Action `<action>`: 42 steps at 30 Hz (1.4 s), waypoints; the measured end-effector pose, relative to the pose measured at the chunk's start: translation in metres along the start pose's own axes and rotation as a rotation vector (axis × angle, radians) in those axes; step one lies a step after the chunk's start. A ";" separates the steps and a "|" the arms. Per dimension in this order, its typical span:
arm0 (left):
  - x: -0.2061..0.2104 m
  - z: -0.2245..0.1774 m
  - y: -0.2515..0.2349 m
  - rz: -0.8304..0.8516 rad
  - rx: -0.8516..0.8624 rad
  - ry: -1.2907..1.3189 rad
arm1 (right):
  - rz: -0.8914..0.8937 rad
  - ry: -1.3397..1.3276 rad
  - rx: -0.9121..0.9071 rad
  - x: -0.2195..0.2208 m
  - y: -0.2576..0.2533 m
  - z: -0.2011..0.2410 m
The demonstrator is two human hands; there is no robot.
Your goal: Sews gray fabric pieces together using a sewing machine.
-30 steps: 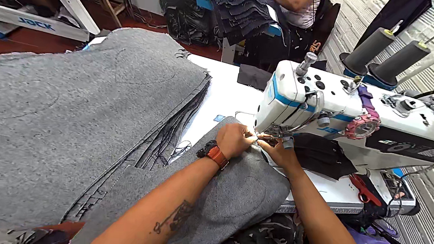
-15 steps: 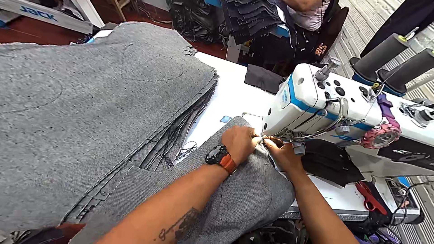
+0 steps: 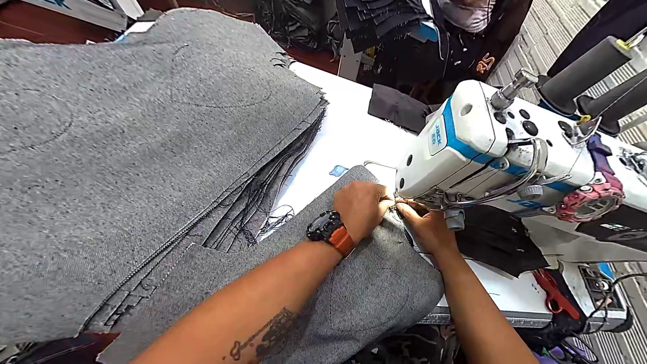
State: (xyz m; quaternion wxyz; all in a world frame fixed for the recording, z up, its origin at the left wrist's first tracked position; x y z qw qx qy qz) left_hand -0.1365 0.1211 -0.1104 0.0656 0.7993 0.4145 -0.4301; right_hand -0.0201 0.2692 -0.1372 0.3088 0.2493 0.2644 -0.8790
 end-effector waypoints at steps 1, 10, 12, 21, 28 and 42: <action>0.000 0.000 0.000 -0.002 0.003 0.000 | 0.002 0.001 0.004 0.000 0.000 0.000; -0.003 -0.002 -0.001 0.029 -0.012 -0.027 | -0.007 0.004 -0.005 0.000 -0.001 0.001; -0.003 -0.002 -0.001 0.030 -0.013 -0.026 | -0.008 0.000 -0.001 0.000 -0.001 0.002; 0.000 -0.003 -0.001 0.022 -0.010 -0.040 | 0.003 0.009 -0.006 0.001 -0.002 -0.002; 0.000 -0.008 -0.001 -0.003 0.077 -0.076 | -0.011 0.022 -0.004 0.002 -0.001 0.001; -0.023 -0.007 0.020 -0.202 0.396 -0.076 | -0.430 -1.053 0.354 -0.043 0.026 0.002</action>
Point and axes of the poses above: each hand's wrist, its own y-axis away from the middle knuckle, its own x-axis out of the palm, z = x × y, the point moved 2 cm from there along -y, towards the middle knuckle, and after that the axes turned 14 degrees about -z, right-handed, at the moved point
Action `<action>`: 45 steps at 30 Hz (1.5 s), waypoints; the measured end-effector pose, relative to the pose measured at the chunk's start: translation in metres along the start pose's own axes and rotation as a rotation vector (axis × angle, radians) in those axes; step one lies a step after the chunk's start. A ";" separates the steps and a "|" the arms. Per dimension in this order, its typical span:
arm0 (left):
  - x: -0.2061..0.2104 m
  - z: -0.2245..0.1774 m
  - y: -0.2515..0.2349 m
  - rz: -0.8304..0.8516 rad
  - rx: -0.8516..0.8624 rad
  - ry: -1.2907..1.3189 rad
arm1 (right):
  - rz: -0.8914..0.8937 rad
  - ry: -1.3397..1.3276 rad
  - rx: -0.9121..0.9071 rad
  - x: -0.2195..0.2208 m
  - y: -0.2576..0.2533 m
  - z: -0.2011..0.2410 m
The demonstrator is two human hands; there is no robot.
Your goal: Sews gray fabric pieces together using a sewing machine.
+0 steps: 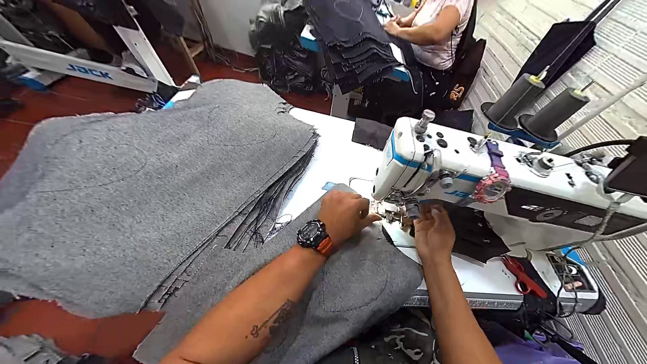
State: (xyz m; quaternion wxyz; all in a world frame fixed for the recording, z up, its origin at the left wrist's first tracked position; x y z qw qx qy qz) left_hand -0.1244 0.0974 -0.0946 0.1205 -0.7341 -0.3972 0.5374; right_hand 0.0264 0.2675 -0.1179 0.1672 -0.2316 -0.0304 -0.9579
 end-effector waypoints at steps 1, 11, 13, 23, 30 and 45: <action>0.001 0.001 0.001 -0.001 -0.039 0.005 | -0.046 -0.167 0.125 -0.003 0.003 0.001; 0.011 -0.027 0.014 -0.233 0.255 -0.099 | 0.422 0.852 -0.312 -0.024 0.065 0.009; 0.011 -0.033 0.019 -0.223 0.299 -0.126 | 0.446 0.929 -0.264 -0.030 0.067 0.010; 0.030 -0.026 -0.007 0.057 -0.450 0.012 | 0.620 0.926 0.221 -0.048 0.076 0.023; 0.030 -0.016 0.004 -0.090 -0.432 0.202 | 0.662 0.982 0.121 -0.056 0.075 0.026; 0.035 -0.005 -0.004 -0.022 -0.515 0.226 | 0.517 0.840 -0.023 -0.063 0.089 0.021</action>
Point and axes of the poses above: each hand's wrist, its own y-axis away from the middle knuckle, its own x-axis out of the palm, z = x × y, the point moved 2 cm from there along -y, towards the middle knuckle, and after that the axes turned 14 degrees about -z, right-handed, at the moved point
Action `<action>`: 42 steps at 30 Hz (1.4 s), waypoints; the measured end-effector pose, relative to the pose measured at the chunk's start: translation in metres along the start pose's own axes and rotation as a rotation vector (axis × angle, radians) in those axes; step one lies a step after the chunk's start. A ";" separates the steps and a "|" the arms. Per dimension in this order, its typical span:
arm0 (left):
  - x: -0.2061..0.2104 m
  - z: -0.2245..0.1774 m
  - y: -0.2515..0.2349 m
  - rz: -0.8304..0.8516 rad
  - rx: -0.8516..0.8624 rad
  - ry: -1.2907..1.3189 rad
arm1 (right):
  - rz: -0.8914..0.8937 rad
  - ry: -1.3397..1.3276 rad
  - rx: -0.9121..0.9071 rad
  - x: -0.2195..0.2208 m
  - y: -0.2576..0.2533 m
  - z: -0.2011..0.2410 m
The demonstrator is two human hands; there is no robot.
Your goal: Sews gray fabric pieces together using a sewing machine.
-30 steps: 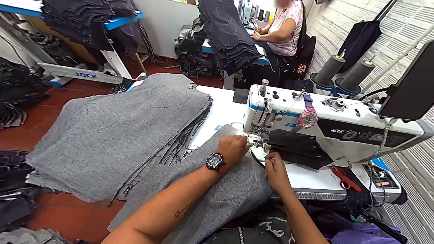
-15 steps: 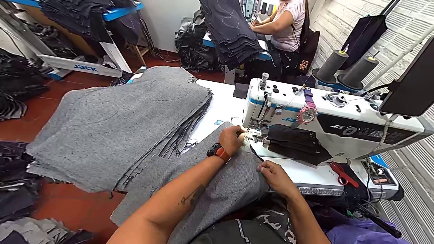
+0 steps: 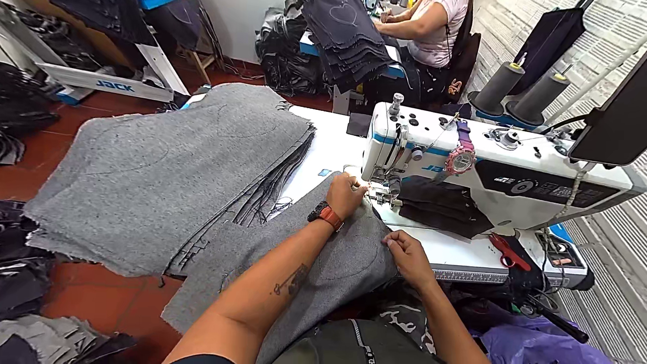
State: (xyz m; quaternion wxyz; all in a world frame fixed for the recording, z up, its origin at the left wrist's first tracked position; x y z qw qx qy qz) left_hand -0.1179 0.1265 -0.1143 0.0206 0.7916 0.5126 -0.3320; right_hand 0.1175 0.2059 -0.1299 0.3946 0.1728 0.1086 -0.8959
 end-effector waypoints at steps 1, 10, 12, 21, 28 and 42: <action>-0.001 0.001 0.001 -0.018 0.019 0.027 | -0.008 -0.008 -0.005 0.000 0.001 0.000; 0.004 -0.031 0.053 0.015 0.484 -0.515 | -0.034 0.028 -0.067 -0.014 -0.003 -0.002; 0.001 -0.038 0.064 0.067 0.426 -0.601 | -0.142 0.379 -0.177 -0.037 -0.019 0.010; -0.023 0.007 0.011 0.316 0.689 -0.292 | -0.319 0.728 -0.433 -0.023 -0.047 0.025; -0.018 0.013 0.019 0.288 0.760 -0.313 | -0.048 0.516 -0.734 0.039 -0.036 0.001; -0.019 0.028 0.003 0.243 0.874 -0.198 | -0.139 0.602 -0.659 0.053 -0.033 0.003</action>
Point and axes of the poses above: each hand's wrist, its own y-axis away from the middle knuckle, its own x-axis out of the palm, z = x × y, the point moved 2 cm from there along -y, towards the middle knuckle, and after that the axes turned 14 degrees about -z, right-handed, at the moved point
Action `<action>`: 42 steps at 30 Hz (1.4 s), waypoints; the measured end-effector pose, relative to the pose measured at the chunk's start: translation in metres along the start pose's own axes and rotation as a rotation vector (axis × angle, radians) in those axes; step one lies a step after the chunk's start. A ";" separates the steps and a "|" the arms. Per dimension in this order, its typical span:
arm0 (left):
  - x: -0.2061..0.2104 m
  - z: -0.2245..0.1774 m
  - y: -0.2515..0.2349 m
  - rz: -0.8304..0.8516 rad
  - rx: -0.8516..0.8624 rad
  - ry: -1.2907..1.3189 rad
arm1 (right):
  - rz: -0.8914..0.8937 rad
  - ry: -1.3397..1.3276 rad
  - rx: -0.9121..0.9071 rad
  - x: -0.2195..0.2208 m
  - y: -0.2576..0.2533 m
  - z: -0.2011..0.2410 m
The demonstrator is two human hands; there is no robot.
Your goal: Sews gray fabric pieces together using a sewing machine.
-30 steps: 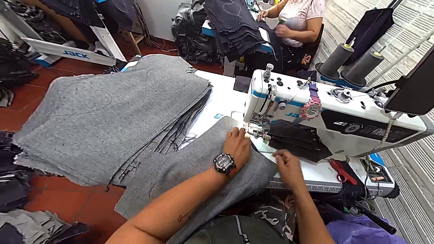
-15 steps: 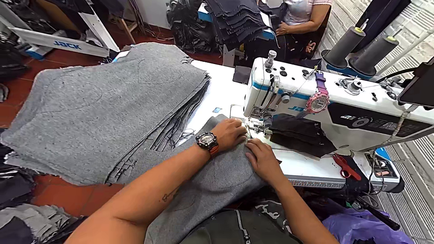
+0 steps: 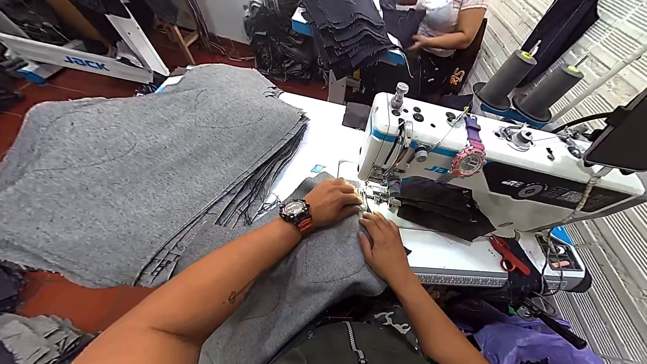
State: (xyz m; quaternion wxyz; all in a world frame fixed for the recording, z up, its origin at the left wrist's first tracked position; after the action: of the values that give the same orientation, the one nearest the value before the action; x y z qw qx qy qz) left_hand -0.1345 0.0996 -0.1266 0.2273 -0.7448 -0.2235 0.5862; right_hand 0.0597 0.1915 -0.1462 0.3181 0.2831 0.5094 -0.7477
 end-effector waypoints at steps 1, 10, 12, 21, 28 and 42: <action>-0.001 -0.001 0.000 0.006 -0.010 -0.010 | -0.004 0.006 -0.002 0.000 0.000 0.001; 0.001 0.003 0.000 0.013 -0.014 -0.005 | -0.001 0.006 0.020 0.002 0.001 0.003; 0.000 0.004 -0.001 0.024 -0.015 -0.005 | 0.001 0.021 0.024 0.004 0.000 0.003; -0.006 -0.007 -0.002 0.066 -0.073 -0.075 | -0.046 -0.169 0.145 -0.003 -0.002 0.000; 0.020 -0.187 0.026 -0.051 -0.557 0.069 | 0.019 -0.562 0.607 -0.047 0.000 -0.051; -0.057 -0.107 0.062 -0.107 -0.865 -0.038 | -0.122 -0.075 -0.081 -0.023 0.073 0.020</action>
State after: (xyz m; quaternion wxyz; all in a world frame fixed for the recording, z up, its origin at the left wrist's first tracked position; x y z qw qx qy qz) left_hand -0.0386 0.0082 -0.0974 -0.0796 -0.7479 -0.4909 0.4398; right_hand 0.1282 0.1567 -0.1650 0.3022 0.2101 0.5433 -0.7546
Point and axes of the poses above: each hand's wrist, its own y-axis away from the middle knuckle, its own x-axis out of the palm, z = x × y, the point moved 2 cm from there along -y, towards the middle knuckle, and after that the axes turned 14 degrees about -z, right-handed, at the moved point
